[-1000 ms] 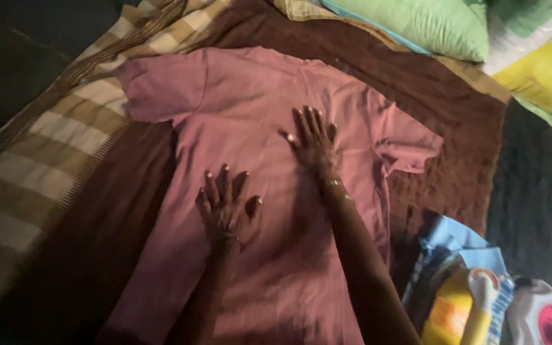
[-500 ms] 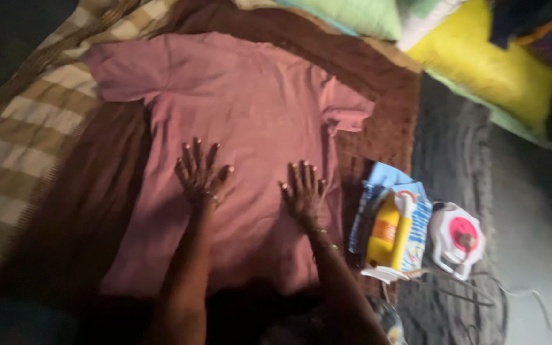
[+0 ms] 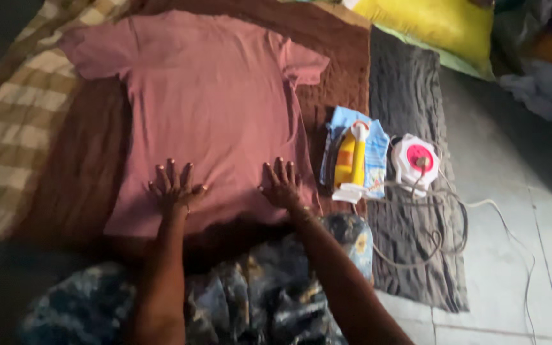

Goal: The person irons a pink t-shirt laid out on a brown mat on the floor. They smooth the fabric with their hands, use a yellow iron to press the shirt, and adjust the garment's position to iron different sections.

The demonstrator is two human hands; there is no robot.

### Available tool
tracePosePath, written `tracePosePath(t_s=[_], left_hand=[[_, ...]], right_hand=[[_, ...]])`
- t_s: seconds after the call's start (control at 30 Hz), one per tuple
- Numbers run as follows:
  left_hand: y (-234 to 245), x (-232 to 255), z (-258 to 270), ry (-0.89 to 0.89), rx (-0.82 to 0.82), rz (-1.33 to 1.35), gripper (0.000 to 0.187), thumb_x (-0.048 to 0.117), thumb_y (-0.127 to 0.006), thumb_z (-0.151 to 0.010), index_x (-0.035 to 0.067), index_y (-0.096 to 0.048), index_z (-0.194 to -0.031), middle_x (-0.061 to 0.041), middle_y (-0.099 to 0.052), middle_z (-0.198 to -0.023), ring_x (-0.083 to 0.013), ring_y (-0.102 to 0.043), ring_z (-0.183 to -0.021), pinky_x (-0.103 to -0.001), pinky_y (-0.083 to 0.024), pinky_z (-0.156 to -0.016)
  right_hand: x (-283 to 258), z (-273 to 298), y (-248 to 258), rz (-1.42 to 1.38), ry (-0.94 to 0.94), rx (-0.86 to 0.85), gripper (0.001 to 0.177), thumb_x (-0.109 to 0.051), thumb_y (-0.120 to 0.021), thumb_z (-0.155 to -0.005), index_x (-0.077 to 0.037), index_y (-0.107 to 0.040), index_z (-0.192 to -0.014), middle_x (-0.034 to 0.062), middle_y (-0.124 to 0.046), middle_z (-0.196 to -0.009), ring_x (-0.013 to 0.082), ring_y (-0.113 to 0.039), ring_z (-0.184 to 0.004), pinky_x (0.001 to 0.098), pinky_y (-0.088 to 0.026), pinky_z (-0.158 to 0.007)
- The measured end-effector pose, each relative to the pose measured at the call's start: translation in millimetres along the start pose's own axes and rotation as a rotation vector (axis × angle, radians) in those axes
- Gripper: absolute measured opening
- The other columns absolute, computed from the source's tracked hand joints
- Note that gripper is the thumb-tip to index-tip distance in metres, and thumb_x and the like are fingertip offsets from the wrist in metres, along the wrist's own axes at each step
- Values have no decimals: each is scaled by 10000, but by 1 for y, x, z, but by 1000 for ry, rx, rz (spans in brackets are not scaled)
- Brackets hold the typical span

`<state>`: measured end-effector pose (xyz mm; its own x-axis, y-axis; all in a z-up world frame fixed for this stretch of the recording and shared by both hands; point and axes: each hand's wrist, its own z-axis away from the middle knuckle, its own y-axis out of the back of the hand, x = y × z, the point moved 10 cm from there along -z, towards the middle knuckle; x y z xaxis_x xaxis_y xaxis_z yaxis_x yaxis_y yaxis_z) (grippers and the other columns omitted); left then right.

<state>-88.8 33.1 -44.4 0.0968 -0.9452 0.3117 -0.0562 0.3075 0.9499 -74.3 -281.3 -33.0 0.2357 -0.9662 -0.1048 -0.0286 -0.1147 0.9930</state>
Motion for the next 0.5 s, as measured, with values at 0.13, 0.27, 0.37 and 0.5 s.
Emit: tracePosePath(t_s=[0.13, 0.27, 0.37, 0.5], left_hand=[[-10, 20, 18, 27, -359, -41, 1052, 736, -668, -723, 324, -249, -1596, -134, 3, -1716, -453, 102, -1527, -750, -78, -1097], [11, 100, 50, -351, -351, -180, 743, 566, -695, -857, 205, -486, -1472, -148, -320, -1646, -400, -258, -1541, -600, -294, -1201], [2, 155, 76, -580, -335, -110, 609, 401, -761, -814, 187, -603, -1361, -119, -433, -1553, -356, -399, -1445, -532, -365, -1172], [-60, 187, 89, -714, -309, -182, 627, 148, -798, -672, 130, -624, -1274, -129, -505, -1437, -327, -455, -1343, -515, -441, -1031]], right_hand=[[-2, 28, 3, -14, 48, -288, 993, -575, -781, -772, -325, -277, -1590, 167, -144, -1678, 548, -183, -1476, 799, -283, -1027], [-2, 66, 18, -119, 47, -353, 781, -448, -769, -789, -311, -429, -1478, 127, -361, -1541, 459, -358, -1378, 727, -363, -997], [6, 76, 0, -136, 160, -215, 568, -342, -698, -862, -274, -538, -1403, 106, -502, -1414, 401, -476, -1270, 638, -423, -987], [25, 76, -5, 38, 60, 61, 365, -209, -620, -935, -234, -676, -1294, 121, -637, -1270, 338, -594, -1143, 555, -473, -968]])
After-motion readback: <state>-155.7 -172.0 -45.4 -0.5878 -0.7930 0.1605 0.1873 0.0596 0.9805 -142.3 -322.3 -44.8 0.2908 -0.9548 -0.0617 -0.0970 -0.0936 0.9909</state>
